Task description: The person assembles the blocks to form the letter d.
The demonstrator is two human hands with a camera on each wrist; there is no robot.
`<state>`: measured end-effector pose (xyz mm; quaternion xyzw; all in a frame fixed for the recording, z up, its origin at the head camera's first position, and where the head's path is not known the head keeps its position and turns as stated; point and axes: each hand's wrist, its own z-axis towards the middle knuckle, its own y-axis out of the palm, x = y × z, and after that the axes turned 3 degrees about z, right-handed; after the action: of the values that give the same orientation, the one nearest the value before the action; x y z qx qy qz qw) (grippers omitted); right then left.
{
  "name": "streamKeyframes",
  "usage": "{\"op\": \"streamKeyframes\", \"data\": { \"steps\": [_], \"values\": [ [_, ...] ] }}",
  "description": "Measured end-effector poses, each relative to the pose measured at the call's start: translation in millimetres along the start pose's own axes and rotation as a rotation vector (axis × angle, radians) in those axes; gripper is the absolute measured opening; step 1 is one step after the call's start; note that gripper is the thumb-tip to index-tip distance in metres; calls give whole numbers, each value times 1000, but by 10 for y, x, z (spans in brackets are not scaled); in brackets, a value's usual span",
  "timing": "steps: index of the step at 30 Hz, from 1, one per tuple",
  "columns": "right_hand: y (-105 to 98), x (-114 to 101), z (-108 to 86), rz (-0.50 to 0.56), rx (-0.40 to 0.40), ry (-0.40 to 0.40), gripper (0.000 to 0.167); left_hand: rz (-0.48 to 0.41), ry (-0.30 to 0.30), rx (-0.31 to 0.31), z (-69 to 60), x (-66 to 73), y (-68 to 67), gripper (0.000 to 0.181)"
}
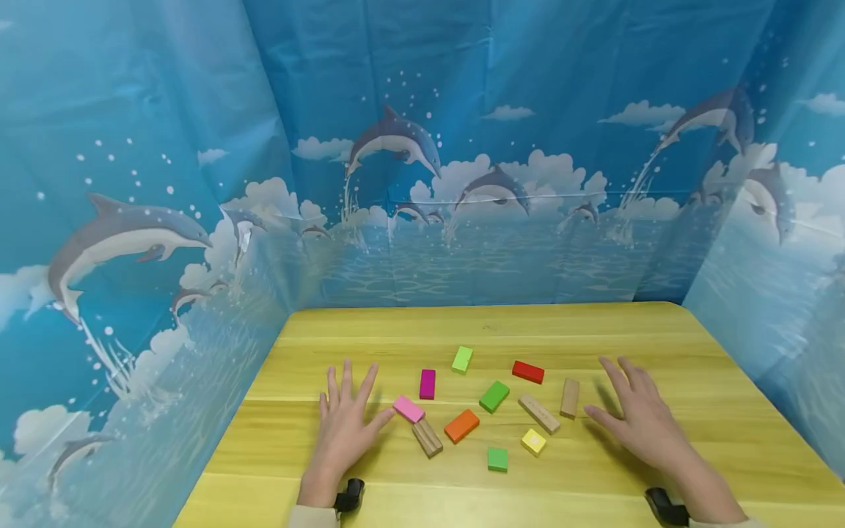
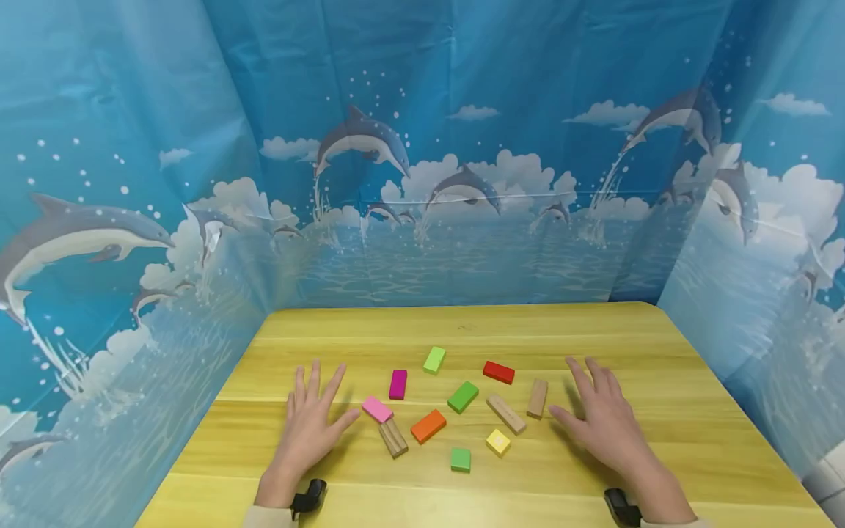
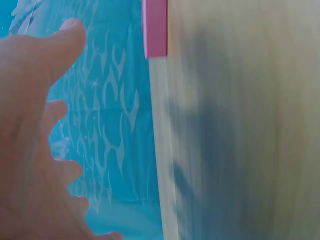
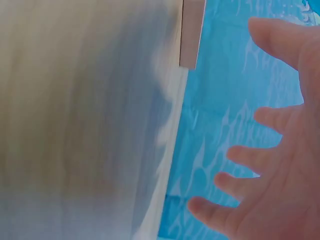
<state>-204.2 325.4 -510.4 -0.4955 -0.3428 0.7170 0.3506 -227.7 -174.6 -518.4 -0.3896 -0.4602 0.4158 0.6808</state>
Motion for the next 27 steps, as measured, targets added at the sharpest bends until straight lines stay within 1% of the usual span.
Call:
{"op": "streamKeyframes", "data": {
  "steps": [3,6,15,24,27],
  "values": [
    [28,-52,8,65,-29,0,93,-20,21,2,11,67,11,86],
    [57,-93,27,95,-50,-4,91,-40,46,2,16,153,39,87],
    [114,-168,61,126,-92,-5,85,-131,142,-29,-18,540,144,90],
    [224,-380,72,130,-104,-94,78,-192,256,-28,-46,903,222,89],
    [271,-438,87,124,-113,-108,76,-229,273,-39,-52,987,243,86]
  ]
}}
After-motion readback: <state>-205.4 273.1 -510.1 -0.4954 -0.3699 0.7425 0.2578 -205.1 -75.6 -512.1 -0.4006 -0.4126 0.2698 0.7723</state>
